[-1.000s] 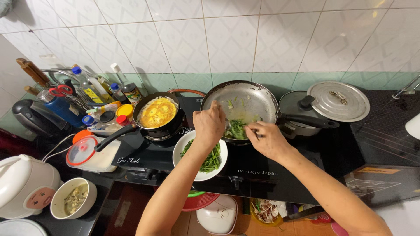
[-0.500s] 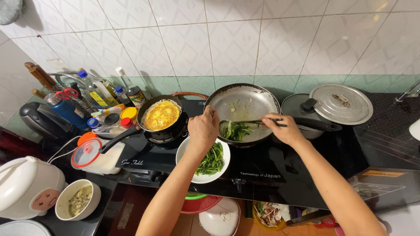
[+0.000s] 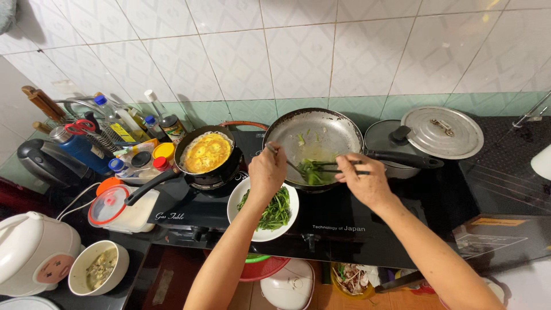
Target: The person retrieves a tray and plate, then uses chopsticks and a ladle to transfer cooked leafy greens from a wok into a bowl. The person also uses tongs to move a cooked omelet from a pan onto a small plate. The prepared dishes are placed on a tray.
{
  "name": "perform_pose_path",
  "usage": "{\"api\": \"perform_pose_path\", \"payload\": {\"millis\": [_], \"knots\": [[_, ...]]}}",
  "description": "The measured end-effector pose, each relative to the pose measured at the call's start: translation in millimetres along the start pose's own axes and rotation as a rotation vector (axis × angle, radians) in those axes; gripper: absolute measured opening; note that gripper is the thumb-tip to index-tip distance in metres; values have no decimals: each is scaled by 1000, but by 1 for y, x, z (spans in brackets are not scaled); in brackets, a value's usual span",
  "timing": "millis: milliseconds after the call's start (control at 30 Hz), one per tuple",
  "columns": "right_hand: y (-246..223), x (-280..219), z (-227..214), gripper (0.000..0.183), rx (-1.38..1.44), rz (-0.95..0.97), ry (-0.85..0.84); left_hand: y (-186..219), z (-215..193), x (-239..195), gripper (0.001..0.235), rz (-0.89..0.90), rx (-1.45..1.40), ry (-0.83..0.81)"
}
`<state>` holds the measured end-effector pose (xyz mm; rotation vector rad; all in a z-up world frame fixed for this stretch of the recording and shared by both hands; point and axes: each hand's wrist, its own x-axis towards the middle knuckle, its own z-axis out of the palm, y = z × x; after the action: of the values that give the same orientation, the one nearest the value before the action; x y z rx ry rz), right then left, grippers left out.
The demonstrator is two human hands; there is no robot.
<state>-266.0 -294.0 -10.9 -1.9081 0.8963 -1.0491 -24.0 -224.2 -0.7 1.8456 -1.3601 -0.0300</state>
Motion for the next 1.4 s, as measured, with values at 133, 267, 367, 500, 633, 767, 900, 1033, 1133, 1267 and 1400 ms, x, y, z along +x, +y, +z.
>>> {"api": "perform_pose_path", "payload": {"millis": [133, 267, 367, 500, 633, 767, 900, 1033, 1133, 1267, 1400], "knots": [[20, 28, -29, 39, -331, -13, 42, -6, 7, -5, 22, 68, -89, 72], [41, 32, -47, 36, -537, -175, -12, -3, 7, -12, 21, 1, -56, 37], [44, 17, -52, 36, -310, -59, -118, 1, 3, -8, 19, 29, -17, 45], [32, -4, -40, 36, -171, 57, -166, 6, 4, -9, 17, 90, -38, 109], [24, -3, -30, 38, -105, 32, -71, 6, 2, -9, 16, 47, -22, 27], [35, 25, -34, 42, -408, 59, -1, 5, -7, -10, 16, 48, 6, 35], [53, 41, -25, 34, -276, -187, 4, 6, -10, -12, 16, 72, -6, 65], [49, 45, -40, 33, -287, -9, -132, 7, -15, -11, 17, 49, 16, 39], [35, 40, -58, 34, -238, 118, -217, 5, -14, -9, 16, 89, 57, 72], [13, 43, -50, 46, -270, 249, -299, -2, -11, -3, 21, 89, 82, 29], [-4, 43, -34, 47, 22, 322, -112, -19, -9, 2, 29, -51, -49, -21]]}}
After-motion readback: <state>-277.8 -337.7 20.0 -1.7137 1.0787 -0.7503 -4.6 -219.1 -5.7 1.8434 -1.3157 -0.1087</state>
